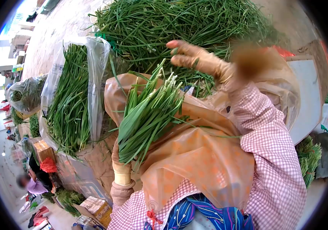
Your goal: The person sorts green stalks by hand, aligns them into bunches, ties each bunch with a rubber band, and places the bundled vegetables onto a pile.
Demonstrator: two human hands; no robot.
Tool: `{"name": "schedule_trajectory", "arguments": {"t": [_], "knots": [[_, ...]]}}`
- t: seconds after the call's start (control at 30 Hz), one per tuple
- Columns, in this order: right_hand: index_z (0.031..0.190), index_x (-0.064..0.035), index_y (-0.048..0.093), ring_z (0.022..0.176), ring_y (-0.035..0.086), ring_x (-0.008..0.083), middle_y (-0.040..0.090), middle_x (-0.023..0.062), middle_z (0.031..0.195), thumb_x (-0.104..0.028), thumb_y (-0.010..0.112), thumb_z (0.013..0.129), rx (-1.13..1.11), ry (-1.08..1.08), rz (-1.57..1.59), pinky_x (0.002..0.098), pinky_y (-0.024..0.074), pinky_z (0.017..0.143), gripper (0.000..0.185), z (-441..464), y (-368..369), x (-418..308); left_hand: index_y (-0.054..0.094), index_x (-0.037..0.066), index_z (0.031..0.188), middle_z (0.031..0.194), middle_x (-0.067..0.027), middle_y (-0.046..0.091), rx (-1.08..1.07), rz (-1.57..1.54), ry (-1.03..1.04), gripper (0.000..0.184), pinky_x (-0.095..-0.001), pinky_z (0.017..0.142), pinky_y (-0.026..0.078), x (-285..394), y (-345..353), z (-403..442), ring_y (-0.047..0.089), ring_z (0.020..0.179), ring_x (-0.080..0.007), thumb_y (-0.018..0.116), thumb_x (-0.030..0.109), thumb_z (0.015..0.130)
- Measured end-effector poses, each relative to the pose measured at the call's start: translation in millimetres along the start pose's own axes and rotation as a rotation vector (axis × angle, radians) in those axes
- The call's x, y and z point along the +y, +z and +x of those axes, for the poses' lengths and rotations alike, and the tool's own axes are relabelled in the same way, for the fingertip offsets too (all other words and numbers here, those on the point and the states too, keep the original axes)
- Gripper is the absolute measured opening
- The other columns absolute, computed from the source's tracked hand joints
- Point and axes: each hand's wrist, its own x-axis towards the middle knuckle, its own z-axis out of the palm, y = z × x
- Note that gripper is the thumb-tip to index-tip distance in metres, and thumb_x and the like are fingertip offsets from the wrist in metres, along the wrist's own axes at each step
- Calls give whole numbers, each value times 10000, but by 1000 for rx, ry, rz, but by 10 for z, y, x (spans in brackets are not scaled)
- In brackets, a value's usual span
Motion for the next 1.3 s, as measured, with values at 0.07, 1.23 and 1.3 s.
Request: {"name": "schedule_trajectory", "arguments": {"t": [0.07,1.23,1.3], "knots": [[1437,-100,358,1172,523,230,575,138,1218,-486,683,845,-120,13,-6,357,407,994,778,53,252,122,445,28,1362,1264,-126,598,-3,181,39,557,-323,937,502,64,-18,-24,610,1098,-212,668,73,853],[1039,-42,632,928,628,370,660,213,974,-170,555,822,315,244,-881,443,492,810,263,-34,-174,955,588,10,1234,1066,-150,688,-186,951,462,471,-328,850,527,1996,59,892,671,973,-227,680,1,773],[1308,-57,490,1104,573,365,607,202,1190,-230,622,808,343,303,-896,435,452,935,546,-79,-156,598,606,52,1196,1018,-189,684,-166,1065,599,420,-327,798,537,2263,292,1148,685,951,-262,660,37,779]]}}
